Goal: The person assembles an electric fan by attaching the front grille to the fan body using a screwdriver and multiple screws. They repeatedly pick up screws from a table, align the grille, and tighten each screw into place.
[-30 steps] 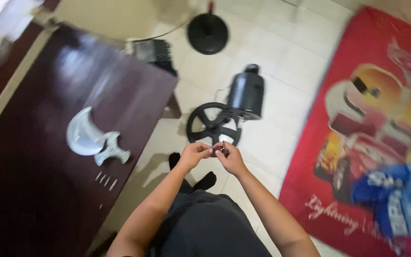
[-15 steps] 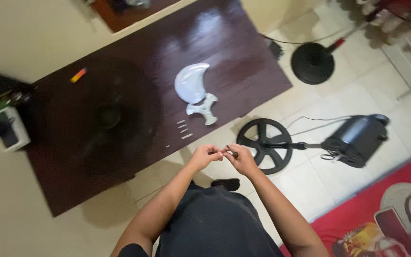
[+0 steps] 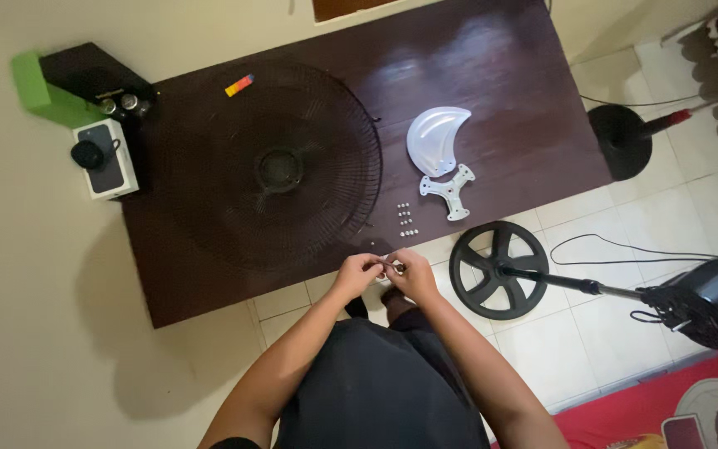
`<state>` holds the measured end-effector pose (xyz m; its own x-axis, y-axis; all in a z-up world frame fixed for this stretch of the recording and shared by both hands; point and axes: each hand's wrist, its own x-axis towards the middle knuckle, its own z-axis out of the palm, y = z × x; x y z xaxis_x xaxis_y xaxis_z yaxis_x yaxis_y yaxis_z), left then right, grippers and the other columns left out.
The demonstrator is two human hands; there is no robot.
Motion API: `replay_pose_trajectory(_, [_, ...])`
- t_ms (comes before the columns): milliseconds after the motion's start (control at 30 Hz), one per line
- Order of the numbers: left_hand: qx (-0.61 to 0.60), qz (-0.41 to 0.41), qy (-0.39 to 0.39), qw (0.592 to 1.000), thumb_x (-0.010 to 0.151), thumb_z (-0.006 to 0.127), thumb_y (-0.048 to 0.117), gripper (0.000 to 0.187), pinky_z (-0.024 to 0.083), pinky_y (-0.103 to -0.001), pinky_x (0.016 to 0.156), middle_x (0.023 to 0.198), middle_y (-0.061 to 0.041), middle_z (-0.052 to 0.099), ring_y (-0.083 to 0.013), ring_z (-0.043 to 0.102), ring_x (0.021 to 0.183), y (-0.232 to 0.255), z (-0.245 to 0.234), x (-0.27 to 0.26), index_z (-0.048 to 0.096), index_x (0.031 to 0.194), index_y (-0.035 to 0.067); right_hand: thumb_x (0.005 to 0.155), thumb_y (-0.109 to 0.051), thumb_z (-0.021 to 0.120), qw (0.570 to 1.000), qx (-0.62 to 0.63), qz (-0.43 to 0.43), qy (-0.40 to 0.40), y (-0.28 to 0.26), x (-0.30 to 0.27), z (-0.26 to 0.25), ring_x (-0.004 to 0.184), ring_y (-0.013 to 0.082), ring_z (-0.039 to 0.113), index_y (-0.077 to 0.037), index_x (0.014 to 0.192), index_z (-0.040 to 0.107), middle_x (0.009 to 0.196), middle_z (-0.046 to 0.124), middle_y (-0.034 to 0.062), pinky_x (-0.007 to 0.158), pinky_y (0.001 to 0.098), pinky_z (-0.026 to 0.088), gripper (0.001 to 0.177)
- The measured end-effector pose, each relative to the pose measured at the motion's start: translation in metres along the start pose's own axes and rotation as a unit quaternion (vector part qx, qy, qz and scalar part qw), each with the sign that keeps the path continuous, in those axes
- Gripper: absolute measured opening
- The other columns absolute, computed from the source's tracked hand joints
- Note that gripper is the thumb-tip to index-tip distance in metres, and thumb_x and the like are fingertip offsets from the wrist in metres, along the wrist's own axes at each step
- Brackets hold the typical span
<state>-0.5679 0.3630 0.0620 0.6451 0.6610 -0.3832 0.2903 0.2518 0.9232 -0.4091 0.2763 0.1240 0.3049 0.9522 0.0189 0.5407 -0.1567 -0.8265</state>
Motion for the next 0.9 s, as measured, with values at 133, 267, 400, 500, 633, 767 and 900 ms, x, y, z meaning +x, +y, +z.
replay_pose_trajectory(133, [0.122,0.022,0.116,0.986,0.09,0.069,0.013,0.018,0.059,-0.036,0.076,0.096,-0.011,0.076,-0.0253,0.074,0.081,-0.006,0.003,0.006,0.074,0.104,0.003,0.081,-0.009,0.078,0.997,-0.005,0.064,0.031,0.017,0.015,0.019,0.065,0.0232,0.059,-0.002,0.088,0.069,0.074,0.059,0.0113,0.062,0.0341,0.048,0.014])
replay_pose_trajectory(267, [0.281,0.074,0.14,0.946,0.092,0.068,0.015,0.022,0.054,-0.046,0.087,0.109,-0.016,0.073,-0.0376,0.067,0.103,-0.015,-0.006,0.019,0.068,0.112,0.005,0.081,-0.008,0.076,0.997,0.022,0.061,0.044,0.037,0.02,0.033,0.066,0.0204,0.06,-0.003,0.092,0.074,0.075,0.06,0.0083,0.062,0.0331,0.048,0.013])
replay_pose_trajectory(400, [0.331,0.101,0.155,0.925,0.09,0.067,0.018,0.032,0.051,-0.049,0.091,0.118,-0.018,0.067,-0.0404,0.061,0.112,-0.02,-0.002,0.033,0.064,0.119,0.005,0.082,-0.011,0.078,0.995,0.016,0.081,0.05,0.049,0.028,0.046,0.065,0.0214,0.059,-0.004,0.095,0.075,0.075,0.06,0.0086,0.062,0.0336,0.047,0.014])
replay_pose_trajectory(500, [0.323,0.086,0.147,0.931,0.092,0.066,0.021,0.031,0.05,-0.05,0.092,0.118,-0.017,0.067,-0.0397,0.061,0.112,-0.022,0.0,0.037,0.064,0.12,0.008,0.085,-0.012,0.08,0.991,-0.012,0.12,0.051,0.055,0.03,0.054,0.066,0.0238,0.059,-0.003,0.093,0.076,0.074,0.058,0.0105,0.062,0.0351,0.047,0.012])
replay_pose_trajectory(633, [0.378,0.076,0.141,0.912,0.093,0.065,0.024,0.023,0.049,-0.048,0.095,0.111,-0.014,0.069,-0.0365,0.063,0.11,-0.014,0.0,0.044,0.069,0.112,0.011,0.081,-0.011,0.077,0.99,0.0,0.128,0.053,0.058,0.033,0.057,0.067,0.0226,0.064,-0.005,0.095,0.076,0.078,0.062,0.0083,0.063,0.0341,0.051,0.015])
replay_pose_trajectory(767, [0.376,0.058,0.111,0.918,0.096,0.064,0.024,0.016,0.05,-0.047,0.093,0.109,-0.008,0.071,-0.0329,0.065,0.107,-0.007,-0.004,0.042,0.071,0.104,0.012,0.081,-0.012,0.077,0.99,-0.022,0.126,0.052,0.057,0.035,0.06,0.069,0.0244,0.065,-0.007,0.094,0.076,0.08,0.063,0.0083,0.063,0.0357,0.051,0.014])
replay_pose_trajectory(900, [0.319,0.069,0.142,0.935,0.094,0.064,0.024,0.017,0.05,-0.046,0.092,0.107,-0.005,0.071,-0.0315,0.065,0.102,-0.012,-0.001,0.037,0.073,0.105,0.014,0.082,-0.013,0.078,0.99,-0.053,0.108,0.072,0.055,0.034,0.063,0.072,0.0272,0.065,-0.008,0.094,0.076,0.079,0.063,0.0088,0.064,0.0377,0.051,0.012])
